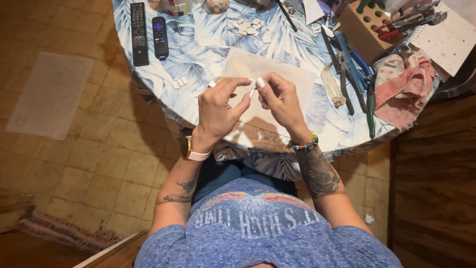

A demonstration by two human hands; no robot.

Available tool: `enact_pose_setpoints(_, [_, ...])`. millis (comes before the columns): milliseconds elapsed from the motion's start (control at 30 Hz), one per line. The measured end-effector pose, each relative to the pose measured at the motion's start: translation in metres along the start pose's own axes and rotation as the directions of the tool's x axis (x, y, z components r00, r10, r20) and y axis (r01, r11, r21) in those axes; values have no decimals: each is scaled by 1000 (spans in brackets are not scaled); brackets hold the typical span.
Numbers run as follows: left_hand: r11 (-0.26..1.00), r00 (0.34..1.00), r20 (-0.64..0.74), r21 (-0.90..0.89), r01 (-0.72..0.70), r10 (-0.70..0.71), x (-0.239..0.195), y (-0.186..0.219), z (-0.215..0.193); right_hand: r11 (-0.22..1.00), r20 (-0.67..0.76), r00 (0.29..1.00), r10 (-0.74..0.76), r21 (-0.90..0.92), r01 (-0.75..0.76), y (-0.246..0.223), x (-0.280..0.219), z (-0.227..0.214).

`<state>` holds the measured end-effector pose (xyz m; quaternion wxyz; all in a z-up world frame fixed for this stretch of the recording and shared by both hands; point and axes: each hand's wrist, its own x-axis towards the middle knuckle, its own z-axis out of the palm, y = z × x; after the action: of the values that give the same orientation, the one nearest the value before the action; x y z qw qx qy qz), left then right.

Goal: Applying small white rectangular pieces to a surface and smoothing them down as part of a craft project

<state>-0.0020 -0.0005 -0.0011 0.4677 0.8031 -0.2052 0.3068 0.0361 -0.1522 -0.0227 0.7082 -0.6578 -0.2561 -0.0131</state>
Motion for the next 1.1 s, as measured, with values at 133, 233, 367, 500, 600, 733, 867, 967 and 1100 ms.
enact_pose_setpoints(133, [1000,1000,14,-17,-7,7,1,3,0,999,-64,998,14,43,-11,3,1,-3])
enact_pose_setpoints(233, [999,1000,17,-46,-5,6,2,4,-2,999,-37,999,27,34,-26,4,0,-4])
enact_pose_setpoints(367, [997,995,57,-19,-80,81,4,-3,-2,999,-9,1000,11,33,-10,5,0,-3])
enact_pose_setpoints(500, [997,995,53,-18,-81,82,3,-8,0,999,-8,1000,24,34,-24,8,-1,-5])
enact_pose_setpoints(600, [997,995,57,-15,-75,76,4,-6,-4,997,37,997,71,9,-71,0,-3,-3])
enact_pose_setpoints(733, [997,992,103,9,-77,76,-1,-17,1,991,130,986,100,-100,-87,0,-3,-7])
enact_pose_setpoints(867, [988,987,140,124,-93,76,-21,-14,13,868,165,986,-1,-490,83,-19,-5,-14])
enact_pose_setpoints(967, [967,967,249,226,-120,62,-46,-9,24,609,221,975,33,-778,156,-11,-15,-33])
enact_pose_setpoints(1100, [870,808,588,377,-317,39,-75,-21,46,105,204,920,335,-978,179,33,-48,-70])
